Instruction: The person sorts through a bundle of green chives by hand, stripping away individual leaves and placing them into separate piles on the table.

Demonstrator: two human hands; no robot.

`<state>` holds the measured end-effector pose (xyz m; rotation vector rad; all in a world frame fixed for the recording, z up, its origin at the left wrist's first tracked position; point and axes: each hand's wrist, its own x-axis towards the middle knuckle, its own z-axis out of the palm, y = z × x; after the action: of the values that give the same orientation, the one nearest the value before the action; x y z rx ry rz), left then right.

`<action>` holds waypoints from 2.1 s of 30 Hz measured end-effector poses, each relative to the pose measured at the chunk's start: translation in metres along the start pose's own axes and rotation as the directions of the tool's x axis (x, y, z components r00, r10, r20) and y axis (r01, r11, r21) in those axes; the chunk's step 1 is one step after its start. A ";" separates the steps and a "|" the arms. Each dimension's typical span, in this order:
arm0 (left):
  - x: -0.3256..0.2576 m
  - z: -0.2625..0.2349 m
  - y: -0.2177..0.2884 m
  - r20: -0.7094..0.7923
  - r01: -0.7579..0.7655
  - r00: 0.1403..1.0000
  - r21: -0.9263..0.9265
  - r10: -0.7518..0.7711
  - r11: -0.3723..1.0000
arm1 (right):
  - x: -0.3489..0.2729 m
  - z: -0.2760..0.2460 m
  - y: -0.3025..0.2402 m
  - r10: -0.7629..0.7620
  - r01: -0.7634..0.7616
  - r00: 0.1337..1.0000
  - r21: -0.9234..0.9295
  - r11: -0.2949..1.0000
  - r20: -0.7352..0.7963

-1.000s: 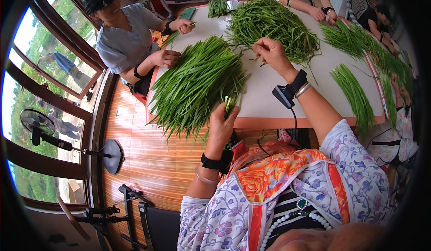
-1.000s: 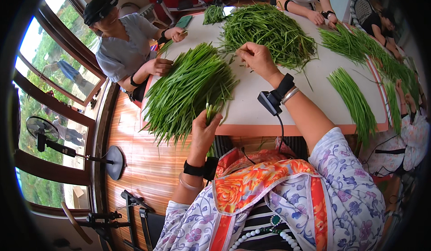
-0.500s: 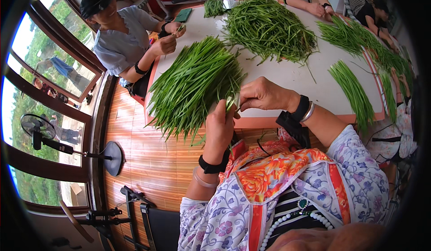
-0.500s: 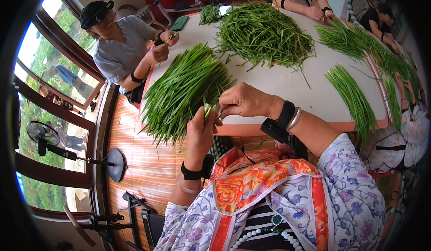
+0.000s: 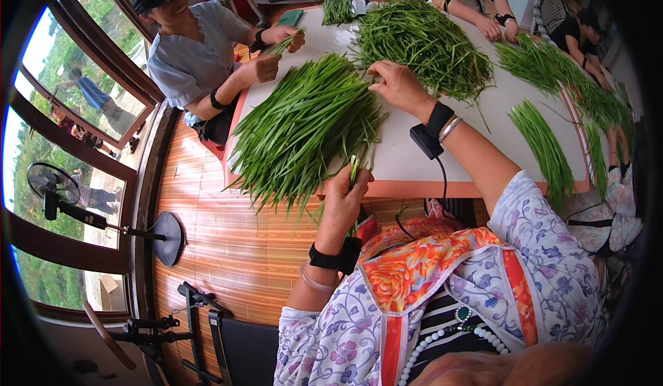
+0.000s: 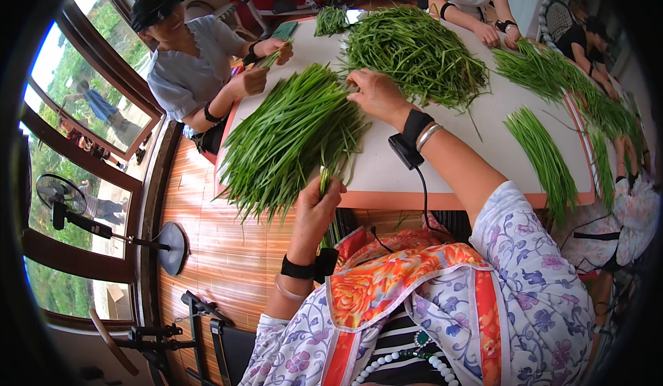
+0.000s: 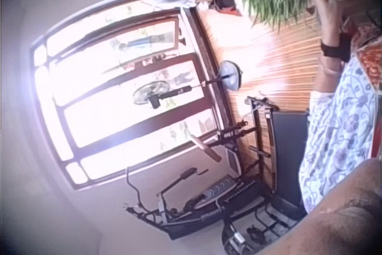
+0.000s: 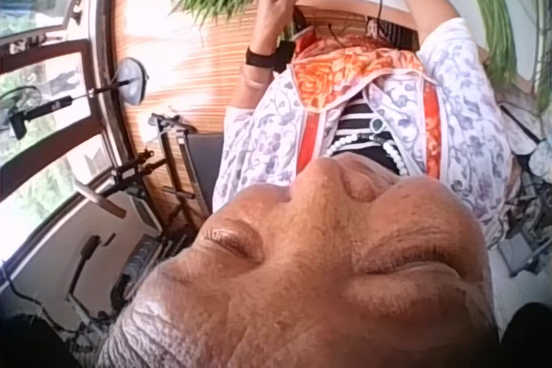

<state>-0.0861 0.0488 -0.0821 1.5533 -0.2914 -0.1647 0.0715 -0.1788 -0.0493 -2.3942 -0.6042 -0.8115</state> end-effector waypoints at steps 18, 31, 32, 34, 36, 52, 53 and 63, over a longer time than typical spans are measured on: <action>-0.001 -0.008 0.002 -0.061 0.064 0.996 -0.016 -0.065 0.998 | -0.018 -0.022 0.001 0.335 -0.414 0.908 0.657 0.630 0.251; 0.007 -0.001 0.000 -0.082 -0.006 0.997 0.006 0.006 1.000 | -0.068 -0.032 0.021 0.360 -0.473 0.877 0.704 0.530 0.318; 0.008 -0.002 0.002 -0.088 -0.004 0.996 0.022 0.006 1.000 | -0.071 -0.032 0.022 0.410 -0.502 0.851 0.738 0.451 0.328; 0.007 -0.001 0.006 -0.083 -0.029 0.996 0.025 0.031 0.999 | -0.078 -0.032 0.024 0.433 -0.524 0.834 0.736 0.429 0.342; 0.009 0.000 0.008 -0.103 -0.038 0.994 0.069 0.045 0.997 | -0.082 -0.032 0.026 0.453 -0.544 0.818 0.733 0.407 0.355; 0.041 0.024 0.052 0.094 -0.473 0.810 0.687 0.579 0.551 | -0.080 -0.073 -0.055 0.103 -0.279 0.948 0.633 0.723 0.300; 0.042 0.026 0.046 0.138 -0.476 0.807 0.728 0.574 0.494 | -0.080 -0.071 -0.061 0.059 -0.200 0.970 0.634 0.747 0.236; 0.019 0.002 0.044 0.014 -0.373 0.837 0.747 0.548 0.551 | -0.069 -0.033 0.002 0.347 -0.408 0.913 0.426 0.807 0.216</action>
<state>-0.0719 0.0421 -0.0371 2.2028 -0.6405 0.6379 0.0093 -0.2164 -0.0726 -2.0259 -0.3002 -0.2937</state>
